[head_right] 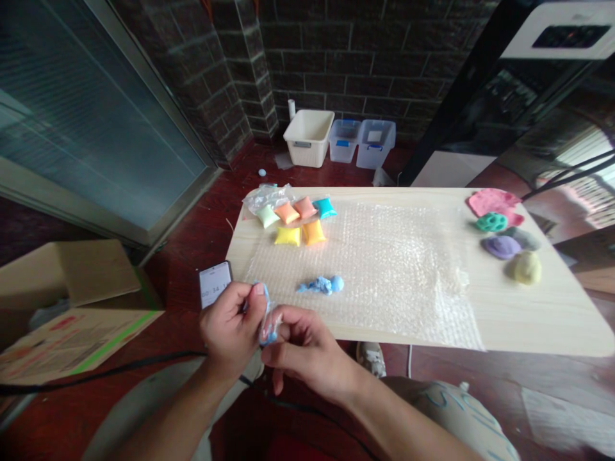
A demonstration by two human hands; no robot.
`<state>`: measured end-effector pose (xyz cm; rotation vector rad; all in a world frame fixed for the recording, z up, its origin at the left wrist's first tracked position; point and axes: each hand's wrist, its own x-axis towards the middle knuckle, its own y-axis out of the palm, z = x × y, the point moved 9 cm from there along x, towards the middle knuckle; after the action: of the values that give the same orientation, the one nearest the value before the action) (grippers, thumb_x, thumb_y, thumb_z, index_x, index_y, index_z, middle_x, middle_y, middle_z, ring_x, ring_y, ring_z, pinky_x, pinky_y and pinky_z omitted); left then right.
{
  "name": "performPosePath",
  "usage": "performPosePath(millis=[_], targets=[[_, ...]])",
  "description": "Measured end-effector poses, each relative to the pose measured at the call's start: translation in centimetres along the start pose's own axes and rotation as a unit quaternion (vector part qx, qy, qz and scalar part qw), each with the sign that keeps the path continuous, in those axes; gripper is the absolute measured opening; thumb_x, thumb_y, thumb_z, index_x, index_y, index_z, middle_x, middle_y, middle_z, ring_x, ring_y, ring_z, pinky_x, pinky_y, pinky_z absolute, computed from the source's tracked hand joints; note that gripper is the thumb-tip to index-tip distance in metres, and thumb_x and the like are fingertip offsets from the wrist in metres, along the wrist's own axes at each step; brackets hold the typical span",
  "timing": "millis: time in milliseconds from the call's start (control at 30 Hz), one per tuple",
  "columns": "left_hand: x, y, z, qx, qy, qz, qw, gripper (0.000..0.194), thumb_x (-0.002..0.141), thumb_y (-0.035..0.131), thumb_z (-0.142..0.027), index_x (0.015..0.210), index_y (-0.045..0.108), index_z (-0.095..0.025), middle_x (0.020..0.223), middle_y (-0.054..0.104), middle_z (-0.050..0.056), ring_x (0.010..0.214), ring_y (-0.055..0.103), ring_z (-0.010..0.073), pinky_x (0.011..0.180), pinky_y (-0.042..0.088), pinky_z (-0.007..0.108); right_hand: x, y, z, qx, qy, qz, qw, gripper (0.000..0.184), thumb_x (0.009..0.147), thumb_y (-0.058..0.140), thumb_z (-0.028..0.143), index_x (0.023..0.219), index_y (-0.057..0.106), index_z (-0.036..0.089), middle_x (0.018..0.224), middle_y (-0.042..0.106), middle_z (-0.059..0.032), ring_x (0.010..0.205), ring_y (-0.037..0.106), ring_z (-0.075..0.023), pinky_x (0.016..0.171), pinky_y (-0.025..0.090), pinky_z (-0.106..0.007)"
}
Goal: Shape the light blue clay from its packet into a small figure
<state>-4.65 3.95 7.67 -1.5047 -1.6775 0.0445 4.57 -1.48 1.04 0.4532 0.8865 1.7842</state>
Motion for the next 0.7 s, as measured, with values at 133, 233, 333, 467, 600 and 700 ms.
performPosePath(millis=[133,233,333,467,600,700], targets=[[0.3,-0.1,0.8,-0.021,-0.036,-0.003,0.999,0.030,0.096,0.060,-0.018,0.068,0.051,-0.020,0.054,0.045,-0.008,0.048,0.042,0.0074,0.050,0.033,0.020,-0.3,-0.9,1.2,-0.059,-0.050,-0.064,0.995,0.016,0.089,0.080,0.026,0.101,0.069,0.022,0.060,0.052,0.0108,0.040,0.042,-0.0018,0.043,0.043,-0.012],[0.5,-0.3,1.1,-0.030,-0.049,-0.009,0.998,0.031,0.096,0.060,-0.018,0.067,0.050,-0.020,0.054,0.045,-0.008,0.049,0.042,0.0075,0.051,0.033,0.020,-0.4,-1.1,1.7,-0.123,-0.057,-0.085,0.987,0.023,0.090,0.080,0.030,0.110,0.070,0.022,0.063,0.055,0.0094,0.042,0.044,-0.0029,0.043,0.039,-0.013],[0.4,-0.2,1.1,-0.030,-0.048,-0.006,0.998,0.031,0.095,0.062,-0.018,0.066,0.049,-0.020,0.054,0.043,-0.008,0.048,0.040,0.0072,0.049,0.032,0.020,-0.4,-0.8,1.9,-0.162,-0.056,-0.075,0.982,0.020,0.090,0.079,0.030,0.104,0.070,0.020,0.062,0.054,0.0085,0.046,0.045,-0.0043,0.046,0.038,-0.015],[0.3,-0.3,1.0,-0.020,-0.036,-0.011,0.999,0.032,0.093,0.064,-0.018,0.065,0.049,-0.020,0.052,0.041,-0.009,0.046,0.036,0.0065,0.046,0.029,0.019,-0.6,-0.3,1.9,-0.198,-0.064,-0.072,0.975,0.018,0.086,0.082,0.024,0.094,0.069,0.017,0.062,0.055,0.0070,0.054,0.046,-0.0055,0.051,0.035,-0.016],[0.4,-0.5,0.6,0.009,-0.012,-0.022,1.000,0.031,0.091,0.066,-0.017,0.064,0.051,-0.019,0.050,0.041,-0.009,0.044,0.035,0.0058,0.045,0.027,0.019,-0.6,-0.4,1.4,-0.169,-0.060,-0.079,0.981,0.021,0.086,0.084,0.026,0.097,0.067,0.018,0.063,0.056,0.0074,0.051,0.047,-0.0051,0.047,0.037,-0.015],[0.5,-0.6,0.3,0.028,-0.009,-0.028,0.999,0.030,0.091,0.067,-0.019,0.065,0.053,-0.019,0.050,0.045,-0.009,0.044,0.037,0.0060,0.046,0.028,0.019,-0.5,-0.9,1.0,-0.127,-0.059,-0.094,0.986,0.034,0.082,0.088,0.028,0.107,0.066,0.021,0.064,0.056,0.0092,0.045,0.046,-0.0044,0.042,0.038,-0.015]])
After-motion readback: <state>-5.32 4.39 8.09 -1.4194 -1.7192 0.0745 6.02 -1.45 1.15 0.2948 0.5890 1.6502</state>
